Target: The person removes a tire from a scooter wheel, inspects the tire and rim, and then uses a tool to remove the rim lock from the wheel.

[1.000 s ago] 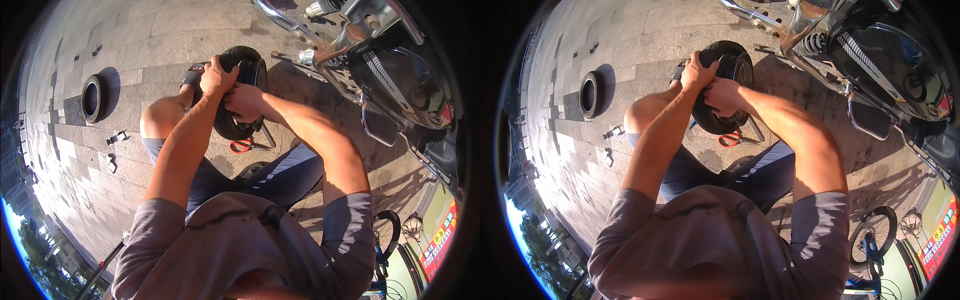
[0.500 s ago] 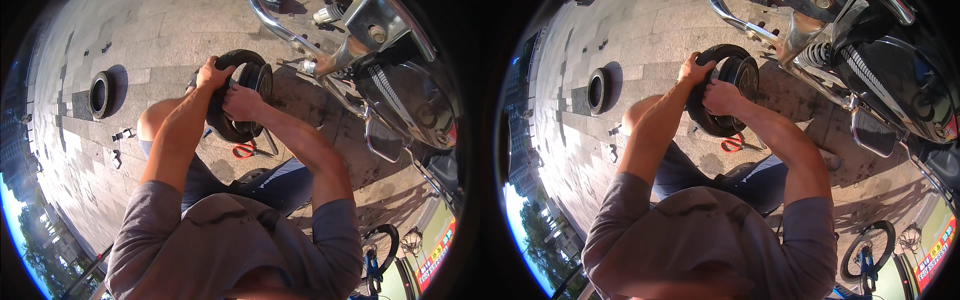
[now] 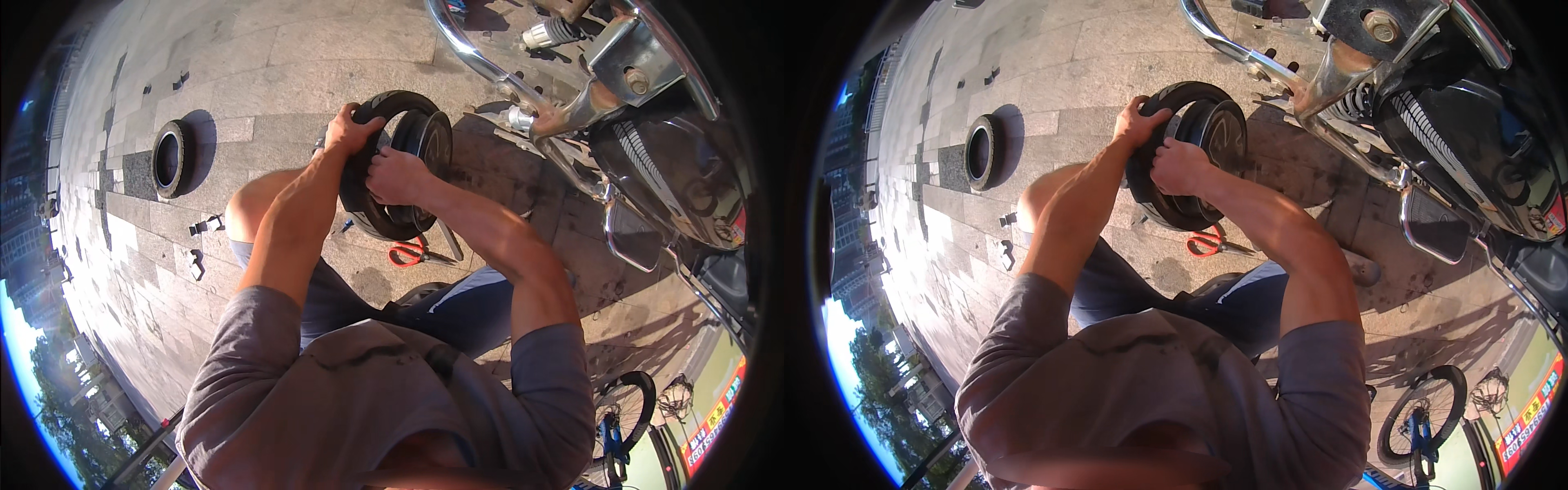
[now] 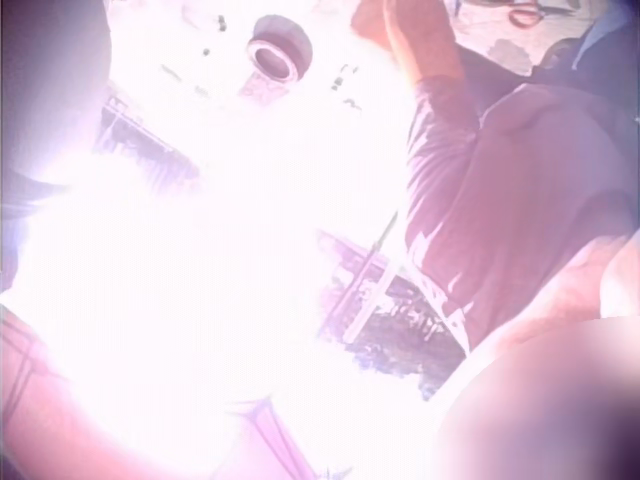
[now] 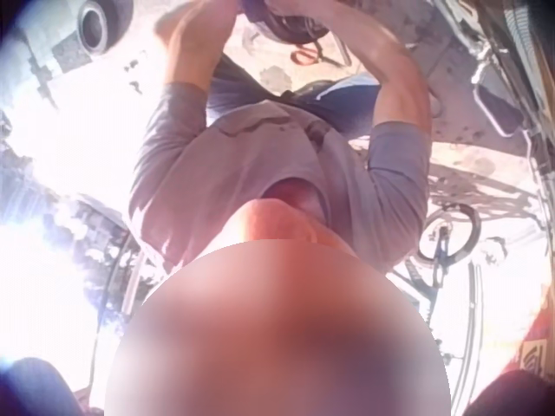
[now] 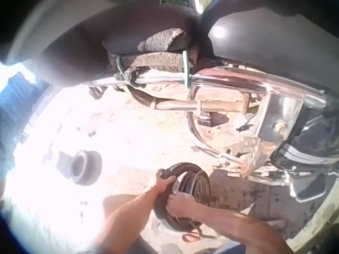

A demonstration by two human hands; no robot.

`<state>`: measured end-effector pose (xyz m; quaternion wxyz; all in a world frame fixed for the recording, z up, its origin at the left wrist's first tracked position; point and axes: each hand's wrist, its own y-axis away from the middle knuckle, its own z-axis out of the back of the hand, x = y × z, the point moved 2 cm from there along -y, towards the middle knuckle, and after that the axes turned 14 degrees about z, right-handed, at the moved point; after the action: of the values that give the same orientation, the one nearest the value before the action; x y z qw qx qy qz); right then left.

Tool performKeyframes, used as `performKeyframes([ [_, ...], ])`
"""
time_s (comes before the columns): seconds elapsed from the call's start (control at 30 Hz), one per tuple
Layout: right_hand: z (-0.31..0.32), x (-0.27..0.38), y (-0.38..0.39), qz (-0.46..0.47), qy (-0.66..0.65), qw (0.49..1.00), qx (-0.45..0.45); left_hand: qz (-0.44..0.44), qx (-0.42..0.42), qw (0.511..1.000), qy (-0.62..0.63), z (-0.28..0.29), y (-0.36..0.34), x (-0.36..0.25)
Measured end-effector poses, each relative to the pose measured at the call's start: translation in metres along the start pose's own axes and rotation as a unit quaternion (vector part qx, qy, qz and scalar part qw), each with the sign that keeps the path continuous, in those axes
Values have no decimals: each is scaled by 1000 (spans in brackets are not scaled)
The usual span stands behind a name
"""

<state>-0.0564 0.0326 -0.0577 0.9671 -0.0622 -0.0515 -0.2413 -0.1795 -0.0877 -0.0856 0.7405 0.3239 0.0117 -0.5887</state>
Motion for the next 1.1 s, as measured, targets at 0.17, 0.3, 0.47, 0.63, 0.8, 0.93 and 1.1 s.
performKeyframes([
  [0.17, -3, 5, -4, -2, 8, 1000, 3, 7, 4, 1000, 16, 1, 2, 10],
  [0.3, -3, 3, -5, 11, 5, 1000, -21, 15, 10, 1000, 23, 1, 0, 16],
  [0.47, 5, 8, 12, 3, -10, 1000, -19, 7, 68, 994, -79, 4, 0, -34],
  [0.63, 8, 38, 45, 11, -66, 993, -93, 28, 135, 973, -187, -23, 11, -91],
  [0.8, -6, 48, 43, 8, -57, 992, -113, 30, 55, 980, -191, -25, 29, -88],
  [0.93, 7, 46, 39, 45, -75, 996, 2, 61, -12, 978, -199, -19, 1, -42],
  [1.1, 2, 41, 21, 75, -95, 992, 36, 66, 19, 986, -149, -12, -18, -7],
])
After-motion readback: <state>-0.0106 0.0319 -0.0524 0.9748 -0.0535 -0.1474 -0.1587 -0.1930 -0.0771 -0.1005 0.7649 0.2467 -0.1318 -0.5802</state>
